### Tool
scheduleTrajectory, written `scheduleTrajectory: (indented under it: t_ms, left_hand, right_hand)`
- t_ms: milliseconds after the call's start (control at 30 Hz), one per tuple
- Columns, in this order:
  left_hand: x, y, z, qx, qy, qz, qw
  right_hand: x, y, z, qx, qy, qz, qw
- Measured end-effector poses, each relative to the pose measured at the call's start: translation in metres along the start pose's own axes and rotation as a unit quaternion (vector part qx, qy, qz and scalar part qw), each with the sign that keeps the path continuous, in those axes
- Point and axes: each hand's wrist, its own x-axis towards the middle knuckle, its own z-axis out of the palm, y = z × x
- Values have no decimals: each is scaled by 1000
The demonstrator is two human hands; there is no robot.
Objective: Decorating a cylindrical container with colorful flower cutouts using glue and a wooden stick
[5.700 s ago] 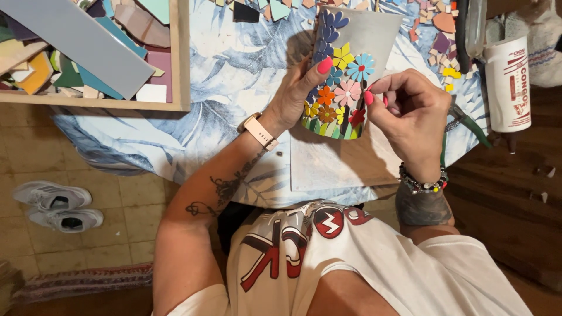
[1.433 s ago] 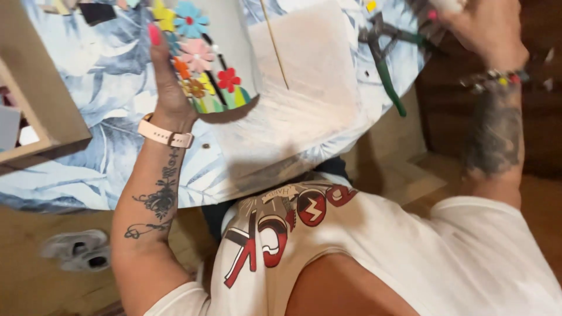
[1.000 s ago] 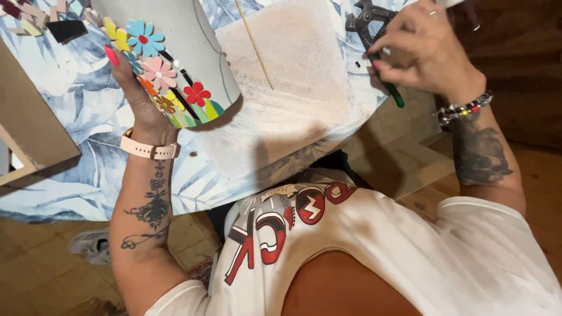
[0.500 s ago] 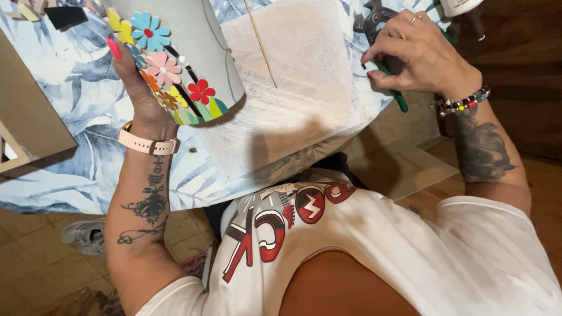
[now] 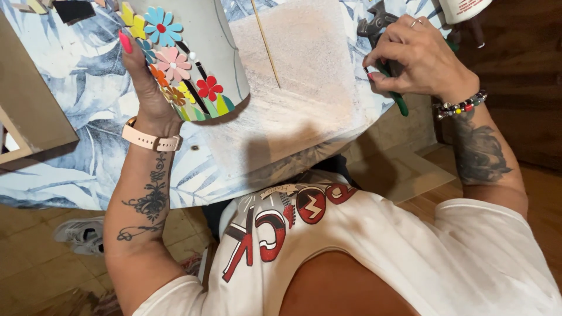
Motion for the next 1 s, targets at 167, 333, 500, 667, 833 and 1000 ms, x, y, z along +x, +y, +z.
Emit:
scheduleTrajectory:
  t_ms: [167, 333, 500, 667, 833, 1000]
  left_hand:
    - [1, 3, 5, 3, 3, -6, 1000]
    - [4, -3, -4, -87, 26, -40, 995]
    - [1, 1, -8, -162, -21, -89, 983]
    - [2, 17, 3, -111, 26, -97, 989]
    - [0, 11, -10, 6, 119, -36, 992]
    - [2, 21, -5, 101, 217, -120, 964]
  right_hand:
    - [1, 0, -1, 10, -2, 10, 1000]
    - [28, -27, -22, 154, 55, -34, 986]
    - [84, -72, -47, 182, 94, -102, 973]
    - [146, -117, -68, 189, 117, -168, 961]
    - [184, -134, -73, 178, 110, -198, 958]
    - [203, -144, -75, 146, 79, -173, 971]
